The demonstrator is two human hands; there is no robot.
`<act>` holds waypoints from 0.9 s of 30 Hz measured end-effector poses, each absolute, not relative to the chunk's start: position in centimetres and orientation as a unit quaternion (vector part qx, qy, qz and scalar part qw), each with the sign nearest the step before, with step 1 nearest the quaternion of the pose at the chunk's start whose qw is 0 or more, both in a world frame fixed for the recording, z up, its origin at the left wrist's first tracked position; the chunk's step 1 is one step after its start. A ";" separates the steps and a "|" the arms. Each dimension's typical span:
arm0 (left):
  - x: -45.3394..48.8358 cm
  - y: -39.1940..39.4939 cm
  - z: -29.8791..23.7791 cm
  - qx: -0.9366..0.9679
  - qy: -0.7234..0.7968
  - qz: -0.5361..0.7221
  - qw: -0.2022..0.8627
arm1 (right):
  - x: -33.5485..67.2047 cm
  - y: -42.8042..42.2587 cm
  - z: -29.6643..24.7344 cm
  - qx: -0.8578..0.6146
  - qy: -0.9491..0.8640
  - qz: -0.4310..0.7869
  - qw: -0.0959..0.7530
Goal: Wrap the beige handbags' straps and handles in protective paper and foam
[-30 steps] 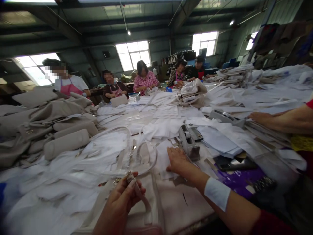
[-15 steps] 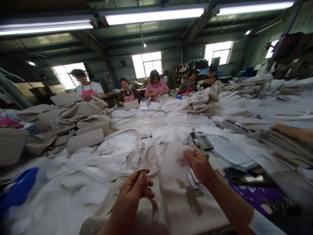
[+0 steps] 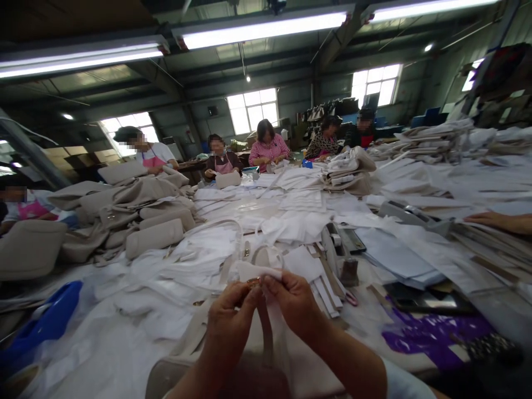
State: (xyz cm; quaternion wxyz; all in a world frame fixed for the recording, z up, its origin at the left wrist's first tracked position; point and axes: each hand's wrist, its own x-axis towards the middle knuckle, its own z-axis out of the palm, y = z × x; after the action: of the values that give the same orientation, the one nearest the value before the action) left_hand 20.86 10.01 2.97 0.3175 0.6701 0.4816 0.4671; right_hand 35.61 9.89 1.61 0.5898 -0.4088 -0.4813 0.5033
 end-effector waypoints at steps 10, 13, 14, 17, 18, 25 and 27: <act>20.6 11.5 3.1 0.603 0.544 0.469 0.348 | 37.1 10.8 2.0 -0.396 -0.497 0.551 0.541; 20.6 11.3 3.4 0.619 0.516 0.437 0.399 | 37.6 11.2 2.5 -0.403 -0.493 0.588 0.499; 20.5 11.1 3.4 0.625 0.518 0.435 0.389 | 37.7 11.3 2.7 -0.407 -0.495 0.591 0.489; 20.2 10.8 3.2 0.639 0.489 0.443 0.395 | 37.8 11.3 3.1 -0.424 -0.489 0.573 0.503; 20.1 10.7 3.1 0.636 0.464 0.441 0.430 | 37.8 11.3 3.1 -0.429 -0.483 0.565 0.514; 20.0 11.3 2.4 0.425 0.327 0.421 0.732 | 37.4 10.8 2.3 -0.441 -0.448 0.534 0.565; 20.2 11.4 2.6 0.434 0.314 0.378 0.755 | 37.3 10.7 2.5 -0.448 -0.457 0.518 0.568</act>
State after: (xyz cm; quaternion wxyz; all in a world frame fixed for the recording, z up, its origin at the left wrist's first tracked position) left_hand 20.17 11.43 2.56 0.7548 0.4339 0.3145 0.3784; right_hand 37.32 10.67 2.49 0.5675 -0.4481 -0.4571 0.5179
